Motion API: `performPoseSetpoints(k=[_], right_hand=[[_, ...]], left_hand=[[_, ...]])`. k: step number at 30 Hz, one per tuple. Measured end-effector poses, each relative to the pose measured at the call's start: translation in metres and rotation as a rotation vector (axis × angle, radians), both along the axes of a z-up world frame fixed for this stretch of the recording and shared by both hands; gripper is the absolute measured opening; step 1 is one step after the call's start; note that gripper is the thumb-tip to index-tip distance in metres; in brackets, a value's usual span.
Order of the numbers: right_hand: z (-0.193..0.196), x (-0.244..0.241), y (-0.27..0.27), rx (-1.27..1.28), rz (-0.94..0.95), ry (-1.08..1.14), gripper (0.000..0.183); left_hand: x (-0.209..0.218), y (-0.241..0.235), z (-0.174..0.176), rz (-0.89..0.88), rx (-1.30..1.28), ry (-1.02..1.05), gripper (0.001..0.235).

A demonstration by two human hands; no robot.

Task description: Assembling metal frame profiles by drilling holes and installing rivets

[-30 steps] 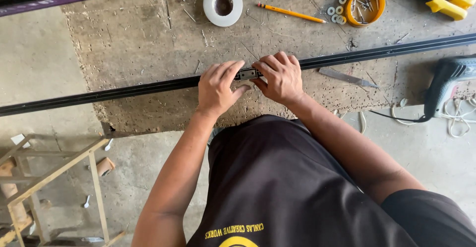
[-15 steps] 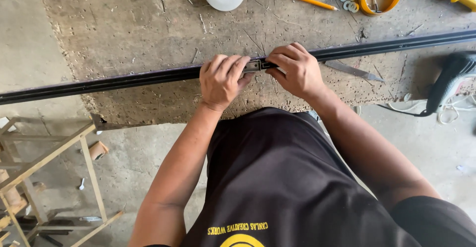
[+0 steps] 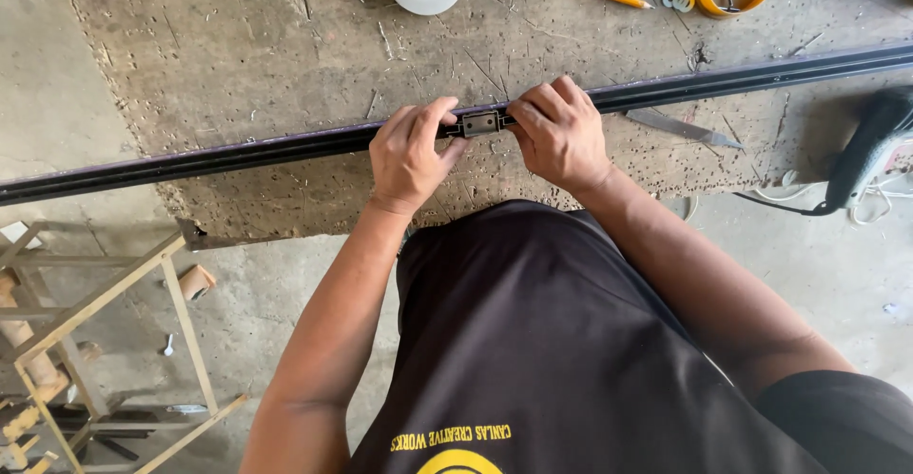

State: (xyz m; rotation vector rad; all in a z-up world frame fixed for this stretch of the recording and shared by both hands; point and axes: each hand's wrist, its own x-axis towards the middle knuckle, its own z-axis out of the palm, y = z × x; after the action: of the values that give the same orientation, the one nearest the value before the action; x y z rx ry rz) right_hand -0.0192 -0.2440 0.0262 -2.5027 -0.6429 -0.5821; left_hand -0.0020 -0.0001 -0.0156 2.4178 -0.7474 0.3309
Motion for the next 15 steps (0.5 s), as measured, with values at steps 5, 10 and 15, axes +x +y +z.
performPoseSetpoints(k=[5, 10, 15], right_hand=[[-0.003, 0.0, -0.001, 0.014, 0.006, -0.001, 0.012], [-0.001, 0.0, -0.001, 0.01, 0.001, 0.008, 0.01], [0.002, 0.0, 0.001, 0.011, -0.002, 0.026, 0.01]], left_hand=[[-0.001, 0.002, -0.002, 0.014, -0.004, 0.005, 0.061], [0.002, -0.002, 0.014, 0.017, 0.007, 0.018, 0.057], [-0.001, -0.005, 0.008, 0.038, 0.035, -0.001, 0.059]])
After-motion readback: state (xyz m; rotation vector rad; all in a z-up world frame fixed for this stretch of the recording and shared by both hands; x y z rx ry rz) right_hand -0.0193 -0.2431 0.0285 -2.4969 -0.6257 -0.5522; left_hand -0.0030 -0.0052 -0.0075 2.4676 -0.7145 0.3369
